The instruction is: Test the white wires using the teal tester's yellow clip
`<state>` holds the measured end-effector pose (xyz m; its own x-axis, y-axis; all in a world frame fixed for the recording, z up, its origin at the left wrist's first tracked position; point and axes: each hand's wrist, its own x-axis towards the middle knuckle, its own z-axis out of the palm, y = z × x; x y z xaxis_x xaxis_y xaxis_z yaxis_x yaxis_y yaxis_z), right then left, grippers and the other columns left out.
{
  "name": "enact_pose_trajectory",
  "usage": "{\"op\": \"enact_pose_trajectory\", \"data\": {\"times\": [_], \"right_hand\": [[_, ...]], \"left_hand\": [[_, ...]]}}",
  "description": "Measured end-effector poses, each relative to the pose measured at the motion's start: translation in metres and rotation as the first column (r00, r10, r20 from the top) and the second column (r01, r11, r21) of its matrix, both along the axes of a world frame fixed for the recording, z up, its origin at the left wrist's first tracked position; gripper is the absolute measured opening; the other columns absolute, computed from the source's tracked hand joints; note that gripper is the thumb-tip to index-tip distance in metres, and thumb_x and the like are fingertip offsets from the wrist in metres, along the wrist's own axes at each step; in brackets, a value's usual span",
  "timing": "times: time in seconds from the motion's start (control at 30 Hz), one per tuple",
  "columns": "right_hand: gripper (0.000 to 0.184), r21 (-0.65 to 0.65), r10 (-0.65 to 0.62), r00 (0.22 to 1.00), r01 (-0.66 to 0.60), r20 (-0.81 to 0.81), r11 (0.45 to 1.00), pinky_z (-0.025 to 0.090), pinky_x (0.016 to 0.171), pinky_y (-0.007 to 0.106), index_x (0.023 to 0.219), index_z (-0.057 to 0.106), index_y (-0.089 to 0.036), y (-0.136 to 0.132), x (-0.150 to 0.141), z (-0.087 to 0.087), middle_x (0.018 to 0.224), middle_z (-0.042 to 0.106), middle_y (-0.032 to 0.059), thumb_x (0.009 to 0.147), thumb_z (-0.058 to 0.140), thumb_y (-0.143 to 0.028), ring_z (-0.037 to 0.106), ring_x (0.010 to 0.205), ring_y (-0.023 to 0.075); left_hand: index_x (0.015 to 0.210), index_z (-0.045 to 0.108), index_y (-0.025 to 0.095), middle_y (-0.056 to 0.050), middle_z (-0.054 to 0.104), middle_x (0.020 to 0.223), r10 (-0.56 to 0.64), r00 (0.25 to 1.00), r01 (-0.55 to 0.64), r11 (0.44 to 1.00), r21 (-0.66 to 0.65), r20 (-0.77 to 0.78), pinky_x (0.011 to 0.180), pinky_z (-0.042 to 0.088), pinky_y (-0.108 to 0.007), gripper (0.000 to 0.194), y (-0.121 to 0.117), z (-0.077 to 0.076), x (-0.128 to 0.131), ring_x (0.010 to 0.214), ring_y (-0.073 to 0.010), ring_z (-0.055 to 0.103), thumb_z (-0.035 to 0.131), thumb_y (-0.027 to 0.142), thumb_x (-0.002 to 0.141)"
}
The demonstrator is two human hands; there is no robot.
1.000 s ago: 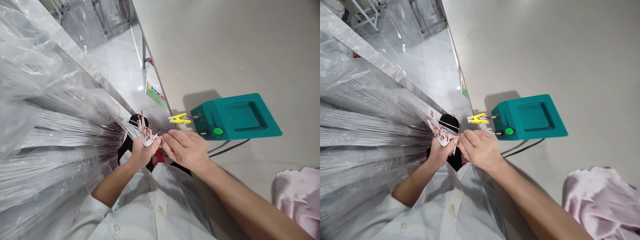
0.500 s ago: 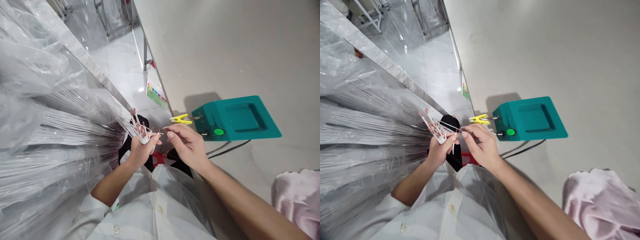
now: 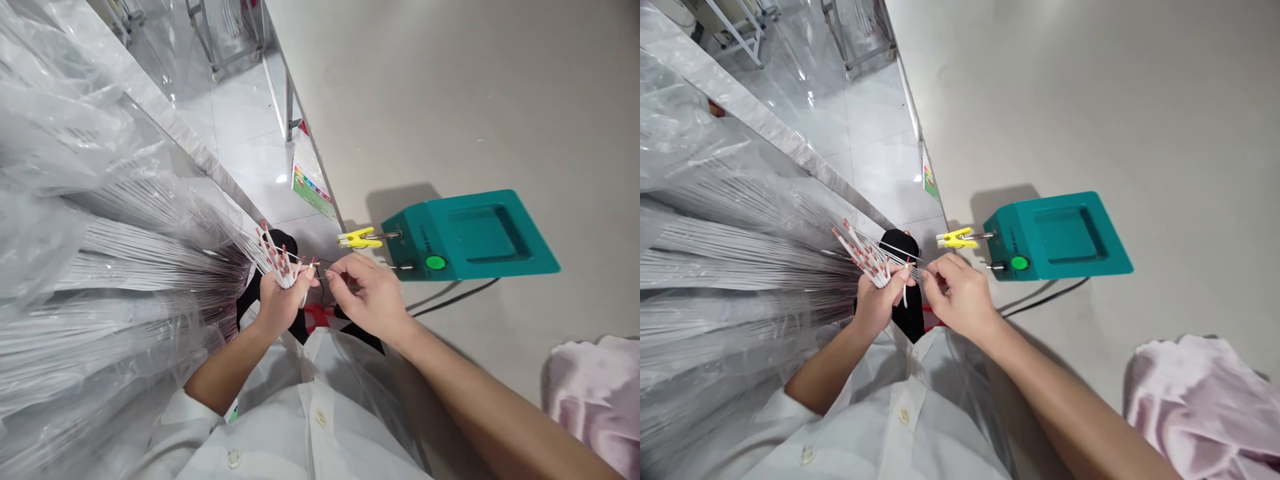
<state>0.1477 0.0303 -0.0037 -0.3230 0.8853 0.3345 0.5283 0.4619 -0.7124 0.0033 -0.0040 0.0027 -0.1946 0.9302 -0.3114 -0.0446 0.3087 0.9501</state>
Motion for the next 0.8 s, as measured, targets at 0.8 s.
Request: {"op": "enact_pose_trajectory", "data": {"times": [0.8], "right_hand": [[0.018, 0.132, 0.081, 0.877, -0.161, 0.474, 0.978, 0.036, 0.048, 0.029, 0.075, 0.062, -0.019, -0.004, 0.002, 0.008, 0.071, 0.066, 0.0044, 0.084, 0.047, -0.019, 0.058, 0.058, 0.0156]], "left_hand": [[0.066, 0.065, 0.013, 0.002, 0.053, 0.052, 0.005, 0.998, -0.003, 1.0, 0.029, -0.066, 0.043, 0.029, -0.023, 0.029, -0.014, -0.001, -0.004, 0.042, -0.0061, 0.038, 0.06, 0.04, 0.077]]}}
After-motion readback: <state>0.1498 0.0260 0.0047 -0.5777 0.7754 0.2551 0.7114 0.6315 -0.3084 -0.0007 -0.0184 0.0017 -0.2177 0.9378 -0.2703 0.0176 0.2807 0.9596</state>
